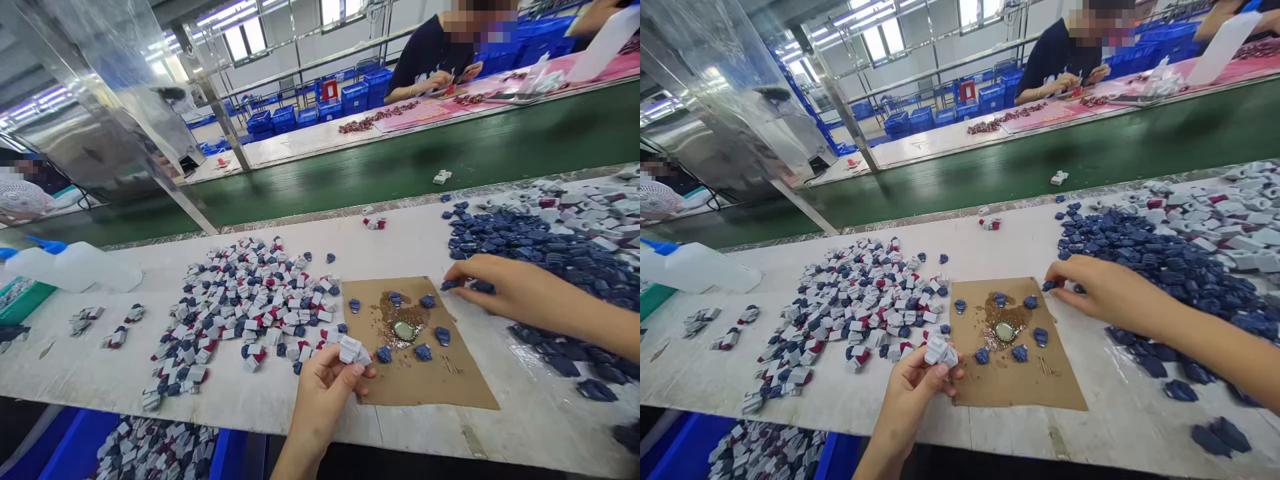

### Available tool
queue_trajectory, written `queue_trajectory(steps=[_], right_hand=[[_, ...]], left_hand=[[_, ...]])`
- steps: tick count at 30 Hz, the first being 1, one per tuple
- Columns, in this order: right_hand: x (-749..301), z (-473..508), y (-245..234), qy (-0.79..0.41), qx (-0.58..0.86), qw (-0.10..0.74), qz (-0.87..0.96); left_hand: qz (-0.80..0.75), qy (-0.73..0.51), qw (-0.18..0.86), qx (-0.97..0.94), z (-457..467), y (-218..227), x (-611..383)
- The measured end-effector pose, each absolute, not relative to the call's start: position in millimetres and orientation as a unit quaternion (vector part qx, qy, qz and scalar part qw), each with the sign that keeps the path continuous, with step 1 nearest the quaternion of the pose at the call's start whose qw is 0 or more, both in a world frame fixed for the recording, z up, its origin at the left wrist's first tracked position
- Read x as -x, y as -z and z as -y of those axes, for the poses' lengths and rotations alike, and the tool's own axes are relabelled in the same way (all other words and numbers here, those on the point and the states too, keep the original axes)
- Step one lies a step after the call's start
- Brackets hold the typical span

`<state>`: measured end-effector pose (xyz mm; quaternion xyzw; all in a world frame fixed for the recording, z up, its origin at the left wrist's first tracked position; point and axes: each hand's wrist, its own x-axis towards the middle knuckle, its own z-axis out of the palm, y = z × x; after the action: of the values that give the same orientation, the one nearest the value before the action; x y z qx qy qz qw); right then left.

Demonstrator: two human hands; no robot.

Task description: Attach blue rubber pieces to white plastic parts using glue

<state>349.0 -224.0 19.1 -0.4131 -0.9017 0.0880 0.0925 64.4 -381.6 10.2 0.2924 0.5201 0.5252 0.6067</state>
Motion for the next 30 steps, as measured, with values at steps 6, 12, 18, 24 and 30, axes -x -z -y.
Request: queue_trajectory(steps=[6,12,18,24,30], right_hand=[[-287,275,-31,-0.18,0.355,0.116,0.91],[-271,271,-24,-0.149,0.312,0.088,0.934],[-271,280,-38,-0.21,0.327,0.151,0.909],[-259,312,-74,-0.487,0.365,0.175,0.774],[-256,317,-75,-0.549,0.378,0.145,0.731]], left_hand=[[-0.5,-0.543,0.611,-0.285,382,-5,-66],[-0.487,-0.544,0.623,-0.282,386,-5,-70],[-0.47,-0.549,0.63,-0.284,387,-10,-70],[-0.419,-0.557,0.656,-0.291,389,-19,-75],[-0.421,-0.559,0.648,-0.3,393,-29,-81]])
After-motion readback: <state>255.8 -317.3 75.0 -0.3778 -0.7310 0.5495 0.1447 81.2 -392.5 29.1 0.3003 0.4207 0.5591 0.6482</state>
